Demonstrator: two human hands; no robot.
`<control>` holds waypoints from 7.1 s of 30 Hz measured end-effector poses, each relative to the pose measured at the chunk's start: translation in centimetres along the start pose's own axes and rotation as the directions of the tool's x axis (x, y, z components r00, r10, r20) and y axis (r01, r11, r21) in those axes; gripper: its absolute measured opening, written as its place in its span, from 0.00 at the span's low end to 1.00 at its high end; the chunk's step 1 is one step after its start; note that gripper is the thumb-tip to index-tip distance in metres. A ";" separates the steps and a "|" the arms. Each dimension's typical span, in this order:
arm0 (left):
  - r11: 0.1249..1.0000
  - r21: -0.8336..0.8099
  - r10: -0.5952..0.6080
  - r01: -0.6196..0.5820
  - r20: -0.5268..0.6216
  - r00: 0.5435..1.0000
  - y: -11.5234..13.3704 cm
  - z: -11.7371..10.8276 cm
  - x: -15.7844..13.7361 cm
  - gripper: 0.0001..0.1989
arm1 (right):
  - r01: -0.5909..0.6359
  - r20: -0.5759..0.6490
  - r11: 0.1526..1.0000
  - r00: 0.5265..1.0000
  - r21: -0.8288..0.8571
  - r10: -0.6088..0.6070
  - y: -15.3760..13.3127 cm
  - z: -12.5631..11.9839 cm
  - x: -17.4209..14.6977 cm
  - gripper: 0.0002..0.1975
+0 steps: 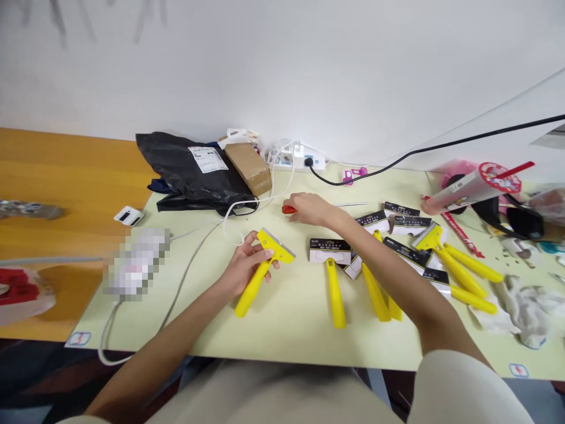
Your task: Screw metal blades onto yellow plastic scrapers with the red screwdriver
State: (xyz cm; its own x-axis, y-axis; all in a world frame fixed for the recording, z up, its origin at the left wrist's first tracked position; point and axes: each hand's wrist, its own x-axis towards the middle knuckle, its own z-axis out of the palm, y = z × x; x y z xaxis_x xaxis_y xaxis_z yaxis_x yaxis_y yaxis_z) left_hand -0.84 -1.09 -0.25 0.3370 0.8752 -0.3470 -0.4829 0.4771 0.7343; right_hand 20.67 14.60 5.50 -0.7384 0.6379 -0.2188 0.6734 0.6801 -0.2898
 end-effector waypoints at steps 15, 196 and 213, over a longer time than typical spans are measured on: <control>0.992 -0.005 0.122 -0.122 -0.024 0.992 -0.5 -0.4 0.0 0.28 | -0.018 -0.100 0.995 0.995 0.098 0.028 -2.4 -1.3 -2.9 0.07; 0.933 -0.034 0.341 -0.359 -0.244 0.908 0.0 -0.1 1.5 0.29 | -0.120 -0.101 0.862 0.976 0.492 0.193 -6.0 -0.5 -0.9 0.11; 0.976 0.013 0.218 -0.218 -0.117 0.969 0.0 0.4 1.4 0.28 | 0.056 -0.678 0.913 0.688 0.405 0.258 -12.5 -8.7 -11.9 0.15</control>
State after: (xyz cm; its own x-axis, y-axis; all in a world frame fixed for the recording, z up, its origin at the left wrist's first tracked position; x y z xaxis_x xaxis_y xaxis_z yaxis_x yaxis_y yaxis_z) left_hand -0.01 0.05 -0.49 0.1270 0.9614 -0.2441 -0.5342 0.2737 0.7998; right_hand 21.32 1.61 19.82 -0.3096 0.8596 0.4064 0.5585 0.5103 -0.6540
